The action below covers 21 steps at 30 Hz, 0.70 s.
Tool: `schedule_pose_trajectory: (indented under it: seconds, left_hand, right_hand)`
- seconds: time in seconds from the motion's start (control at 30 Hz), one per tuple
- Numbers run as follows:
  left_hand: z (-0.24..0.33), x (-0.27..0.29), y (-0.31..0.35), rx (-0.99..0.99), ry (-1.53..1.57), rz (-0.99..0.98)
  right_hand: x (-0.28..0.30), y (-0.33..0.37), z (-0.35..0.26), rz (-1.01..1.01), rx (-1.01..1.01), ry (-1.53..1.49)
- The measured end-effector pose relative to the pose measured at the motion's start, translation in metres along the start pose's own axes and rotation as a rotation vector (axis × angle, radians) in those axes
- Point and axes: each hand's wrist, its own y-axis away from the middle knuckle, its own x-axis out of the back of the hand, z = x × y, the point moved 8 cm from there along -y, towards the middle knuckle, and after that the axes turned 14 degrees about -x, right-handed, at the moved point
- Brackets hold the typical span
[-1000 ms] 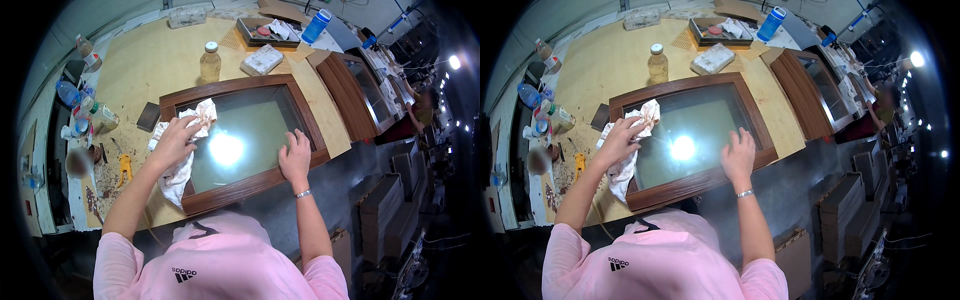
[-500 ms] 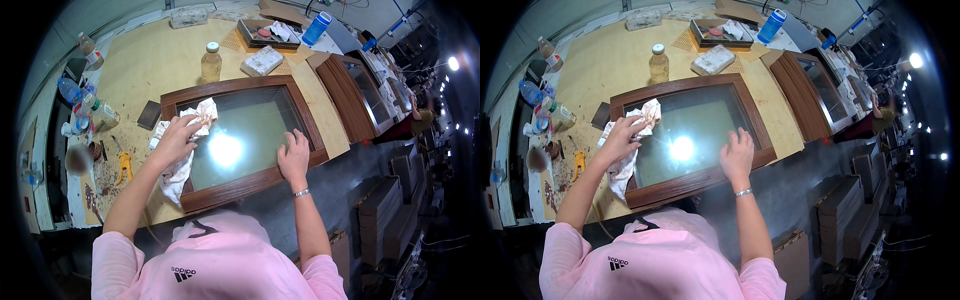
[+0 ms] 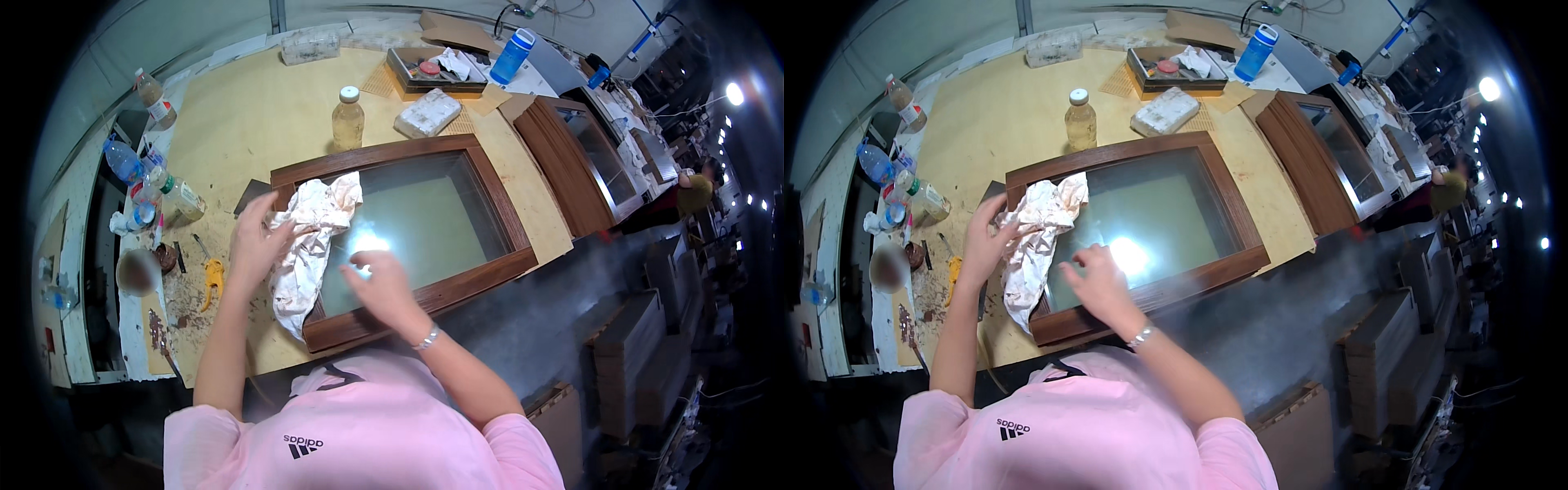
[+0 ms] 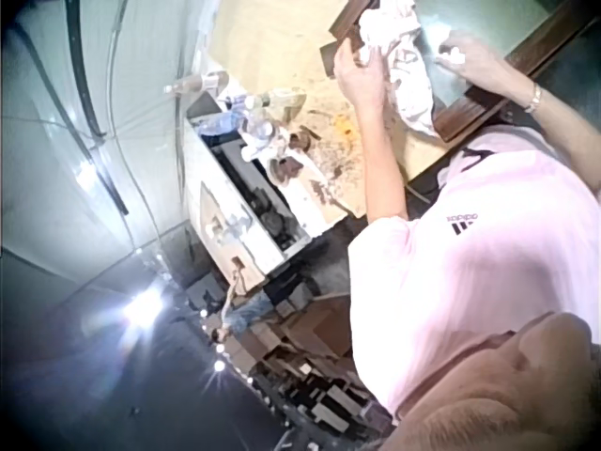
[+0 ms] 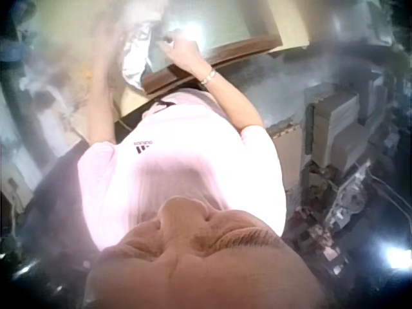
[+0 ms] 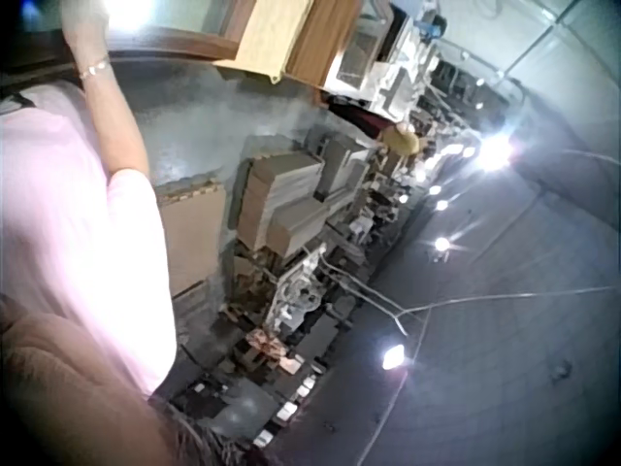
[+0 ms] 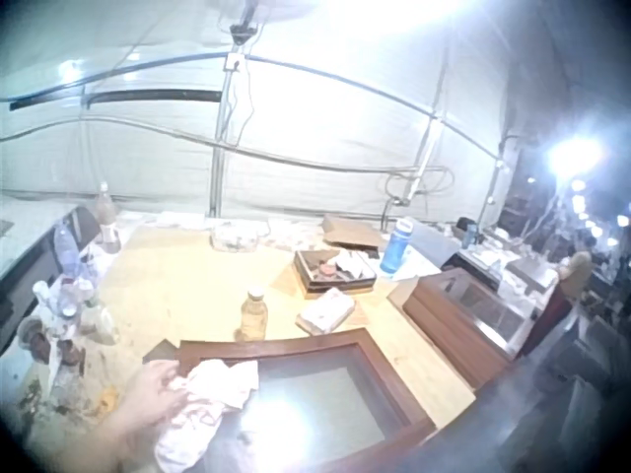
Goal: The person wipes the glass and wooden frame of a door using a white cloth and a cleaning solution from a bottle, while also using a small block and a hand tool to work on the edges.
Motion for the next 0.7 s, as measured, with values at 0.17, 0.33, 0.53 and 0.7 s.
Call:
schedule_pose_trajectory:
  seconds: [0.17,0.33,0.53,0.7]
  left_hand:
    - [-0.009,0.001,0.042,0.272,0.222,-0.173]
    - [-0.020,0.024,0.042,0.391,0.849,0.229]
    - [-0.044,0.038,0.047,0.382,0.912,0.562]
    - [-0.018,0.056,0.042,0.153,0.155,0.542]
  right_hand:
    - [-0.054,-0.008,-0.026,-0.257,-0.152,0.187]
    - [-0.041,-0.025,-0.001,-0.474,-0.210,-0.731]
    - [0.073,-0.025,0.010,-0.197,-0.178,-0.992]
    - [0.160,-0.033,-0.008,-0.109,0.116,-0.966]
